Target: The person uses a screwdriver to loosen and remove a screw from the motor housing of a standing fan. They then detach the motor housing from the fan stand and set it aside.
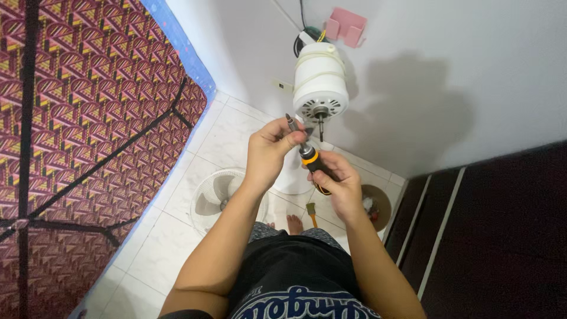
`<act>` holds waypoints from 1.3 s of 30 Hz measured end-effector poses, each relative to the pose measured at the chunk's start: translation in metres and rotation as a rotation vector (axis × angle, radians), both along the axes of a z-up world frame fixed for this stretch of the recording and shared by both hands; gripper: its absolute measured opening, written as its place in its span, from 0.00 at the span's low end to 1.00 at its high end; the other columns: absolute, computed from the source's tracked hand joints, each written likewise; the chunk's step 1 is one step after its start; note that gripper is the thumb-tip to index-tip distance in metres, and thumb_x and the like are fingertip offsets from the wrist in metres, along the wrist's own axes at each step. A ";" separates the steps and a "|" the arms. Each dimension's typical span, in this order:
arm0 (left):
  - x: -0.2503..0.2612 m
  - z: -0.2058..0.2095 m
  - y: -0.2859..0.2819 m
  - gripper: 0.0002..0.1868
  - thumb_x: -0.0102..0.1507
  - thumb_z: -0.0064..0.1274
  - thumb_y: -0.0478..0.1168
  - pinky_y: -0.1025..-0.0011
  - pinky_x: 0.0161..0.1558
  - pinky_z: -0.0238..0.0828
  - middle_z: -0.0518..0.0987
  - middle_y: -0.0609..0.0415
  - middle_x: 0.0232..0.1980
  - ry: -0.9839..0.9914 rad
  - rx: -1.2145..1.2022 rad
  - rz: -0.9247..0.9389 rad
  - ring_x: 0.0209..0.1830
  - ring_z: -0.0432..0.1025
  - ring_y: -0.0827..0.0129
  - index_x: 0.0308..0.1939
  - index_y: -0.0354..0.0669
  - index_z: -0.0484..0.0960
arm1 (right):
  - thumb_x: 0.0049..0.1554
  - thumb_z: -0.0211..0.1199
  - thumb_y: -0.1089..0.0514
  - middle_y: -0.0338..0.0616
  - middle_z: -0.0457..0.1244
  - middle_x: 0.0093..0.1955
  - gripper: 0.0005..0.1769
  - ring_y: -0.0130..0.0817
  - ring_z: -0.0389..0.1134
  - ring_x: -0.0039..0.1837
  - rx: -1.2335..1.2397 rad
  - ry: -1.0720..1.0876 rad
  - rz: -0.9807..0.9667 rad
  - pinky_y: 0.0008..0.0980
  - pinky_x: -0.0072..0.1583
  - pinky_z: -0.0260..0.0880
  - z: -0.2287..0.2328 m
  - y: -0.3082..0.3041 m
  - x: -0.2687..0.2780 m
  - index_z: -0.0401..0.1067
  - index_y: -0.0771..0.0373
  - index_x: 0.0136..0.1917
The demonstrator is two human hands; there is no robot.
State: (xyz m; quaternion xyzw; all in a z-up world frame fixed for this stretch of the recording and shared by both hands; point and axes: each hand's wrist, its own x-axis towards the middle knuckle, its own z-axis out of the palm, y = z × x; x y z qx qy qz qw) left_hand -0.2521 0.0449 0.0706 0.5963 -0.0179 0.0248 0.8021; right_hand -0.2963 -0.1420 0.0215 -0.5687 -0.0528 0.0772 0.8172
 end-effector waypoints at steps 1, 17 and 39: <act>0.000 -0.002 0.001 0.09 0.64 0.61 0.35 0.76 0.49 0.72 0.83 0.58 0.41 -0.004 -0.013 -0.008 0.42 0.75 0.77 0.47 0.34 0.84 | 0.59 0.65 0.67 0.54 0.70 0.56 0.22 0.35 0.71 0.51 0.043 -0.001 0.019 0.32 0.54 0.72 0.000 0.000 -0.001 0.69 0.69 0.66; 0.002 -0.001 -0.011 0.14 0.61 0.61 0.32 0.71 0.51 0.76 0.84 0.54 0.47 0.000 -0.236 0.030 0.46 0.78 0.73 0.51 0.38 0.82 | 0.53 0.69 0.72 0.49 0.68 0.62 0.25 0.34 0.70 0.62 -0.051 -0.033 -0.171 0.33 0.62 0.73 -0.010 -0.012 -0.011 0.71 0.69 0.64; 0.006 -0.013 -0.012 0.06 0.66 0.56 0.33 0.72 0.53 0.72 0.85 0.52 0.44 0.070 -0.166 -0.024 0.45 0.77 0.70 0.45 0.35 0.84 | 0.49 0.72 0.73 0.45 0.69 0.58 0.25 0.31 0.71 0.58 -0.233 -0.030 -0.239 0.31 0.60 0.74 -0.020 -0.029 -0.018 0.73 0.67 0.60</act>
